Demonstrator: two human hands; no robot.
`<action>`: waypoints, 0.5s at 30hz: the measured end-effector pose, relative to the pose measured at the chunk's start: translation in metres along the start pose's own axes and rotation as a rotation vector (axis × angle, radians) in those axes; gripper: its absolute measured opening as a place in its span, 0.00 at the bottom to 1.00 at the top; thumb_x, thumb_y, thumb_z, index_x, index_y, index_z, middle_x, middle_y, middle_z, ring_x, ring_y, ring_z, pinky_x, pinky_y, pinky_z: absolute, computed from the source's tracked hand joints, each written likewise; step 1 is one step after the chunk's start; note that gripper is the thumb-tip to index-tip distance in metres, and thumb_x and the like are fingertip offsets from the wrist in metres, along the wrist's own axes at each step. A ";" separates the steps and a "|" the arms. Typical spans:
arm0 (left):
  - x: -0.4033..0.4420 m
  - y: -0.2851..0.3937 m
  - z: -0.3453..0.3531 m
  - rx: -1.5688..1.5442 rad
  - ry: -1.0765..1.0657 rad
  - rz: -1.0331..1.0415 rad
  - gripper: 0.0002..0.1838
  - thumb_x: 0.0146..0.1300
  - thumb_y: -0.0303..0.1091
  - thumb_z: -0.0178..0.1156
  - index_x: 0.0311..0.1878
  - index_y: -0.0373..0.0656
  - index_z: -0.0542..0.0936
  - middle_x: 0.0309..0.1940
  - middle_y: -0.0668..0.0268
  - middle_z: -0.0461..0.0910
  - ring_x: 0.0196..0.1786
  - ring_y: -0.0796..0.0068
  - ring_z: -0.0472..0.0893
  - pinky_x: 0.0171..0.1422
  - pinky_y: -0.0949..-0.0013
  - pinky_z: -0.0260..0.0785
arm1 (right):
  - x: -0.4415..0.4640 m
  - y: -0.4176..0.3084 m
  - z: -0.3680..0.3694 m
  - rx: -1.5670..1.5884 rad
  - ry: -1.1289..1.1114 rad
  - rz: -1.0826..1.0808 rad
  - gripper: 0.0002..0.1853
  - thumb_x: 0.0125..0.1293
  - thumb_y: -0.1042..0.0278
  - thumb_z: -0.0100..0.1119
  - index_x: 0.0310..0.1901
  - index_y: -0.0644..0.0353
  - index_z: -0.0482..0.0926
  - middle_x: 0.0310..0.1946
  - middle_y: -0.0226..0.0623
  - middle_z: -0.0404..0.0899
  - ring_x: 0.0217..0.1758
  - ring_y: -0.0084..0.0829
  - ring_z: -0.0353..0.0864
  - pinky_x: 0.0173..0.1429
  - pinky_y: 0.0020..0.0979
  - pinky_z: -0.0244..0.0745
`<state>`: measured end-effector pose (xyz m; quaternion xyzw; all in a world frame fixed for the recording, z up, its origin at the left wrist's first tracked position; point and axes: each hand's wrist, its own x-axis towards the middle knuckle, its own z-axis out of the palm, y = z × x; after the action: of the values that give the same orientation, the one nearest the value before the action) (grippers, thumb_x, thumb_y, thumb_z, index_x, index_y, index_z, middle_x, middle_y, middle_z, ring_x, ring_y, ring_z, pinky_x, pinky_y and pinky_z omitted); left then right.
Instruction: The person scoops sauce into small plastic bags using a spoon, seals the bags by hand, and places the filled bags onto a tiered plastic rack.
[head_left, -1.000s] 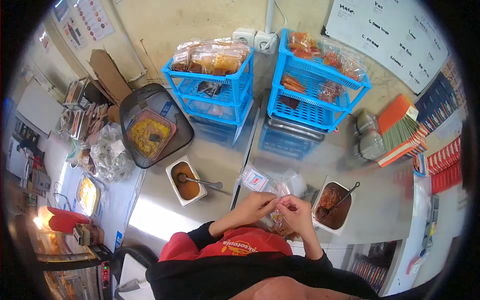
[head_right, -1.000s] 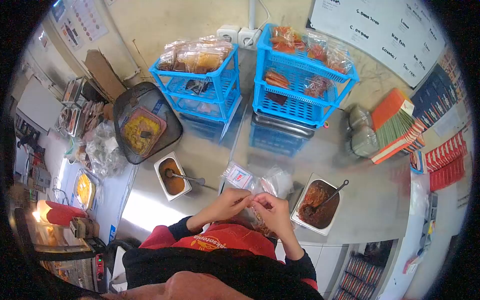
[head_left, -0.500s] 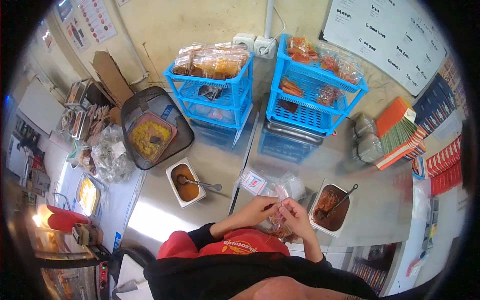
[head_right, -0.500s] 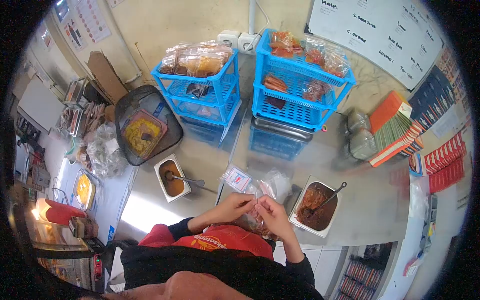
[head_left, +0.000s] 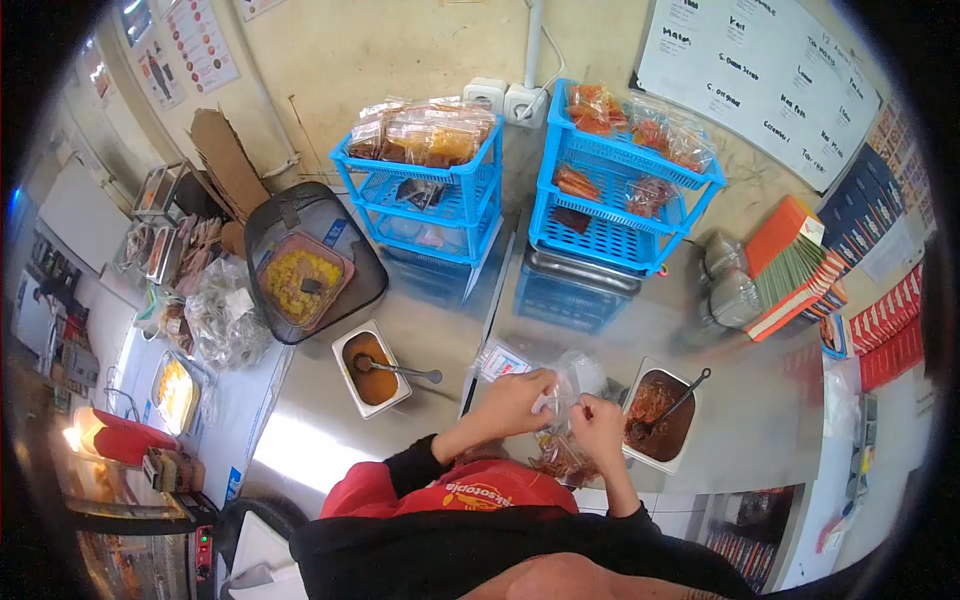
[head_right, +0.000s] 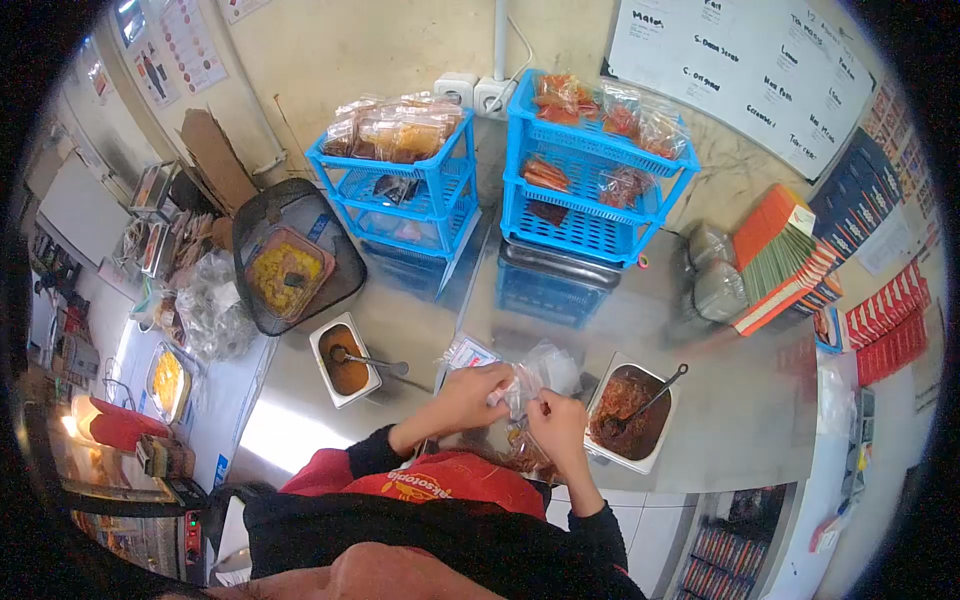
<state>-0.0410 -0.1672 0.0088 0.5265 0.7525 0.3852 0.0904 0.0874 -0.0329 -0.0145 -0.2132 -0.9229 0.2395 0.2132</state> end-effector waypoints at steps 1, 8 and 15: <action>0.000 0.001 -0.003 -0.003 -0.004 -0.001 0.08 0.50 0.33 0.60 0.30 0.40 0.76 0.31 0.56 0.76 0.32 0.56 0.78 0.34 0.61 0.69 | -0.001 0.008 0.002 0.197 -0.137 0.061 0.09 0.56 0.70 0.51 0.22 0.64 0.71 0.10 0.41 0.67 0.14 0.29 0.69 0.24 0.30 0.65; 0.005 0.021 -0.032 -0.330 -0.255 0.459 0.06 0.55 0.28 0.59 0.36 0.40 0.76 0.38 0.60 0.72 0.35 0.60 0.75 0.36 0.65 0.67 | -0.010 0.015 0.001 1.001 -0.502 0.466 0.06 0.58 0.71 0.51 0.29 0.62 0.77 0.21 0.28 0.72 0.23 0.23 0.67 0.32 0.25 0.66; 0.012 -0.003 -0.024 -0.803 -0.549 0.158 0.07 0.67 0.32 0.51 0.37 0.38 0.74 0.33 0.66 0.69 0.36 0.77 0.70 0.42 0.73 0.62 | -0.017 -0.012 -0.021 0.773 -0.033 -0.210 0.07 0.55 0.72 0.59 0.37 0.60 0.80 0.25 0.32 0.76 0.26 0.26 0.74 0.38 0.25 0.71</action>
<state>-0.0615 -0.1691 0.0262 0.5875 0.4507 0.4976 0.4519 0.1077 -0.0435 0.0038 -0.0181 -0.7847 0.5494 0.2863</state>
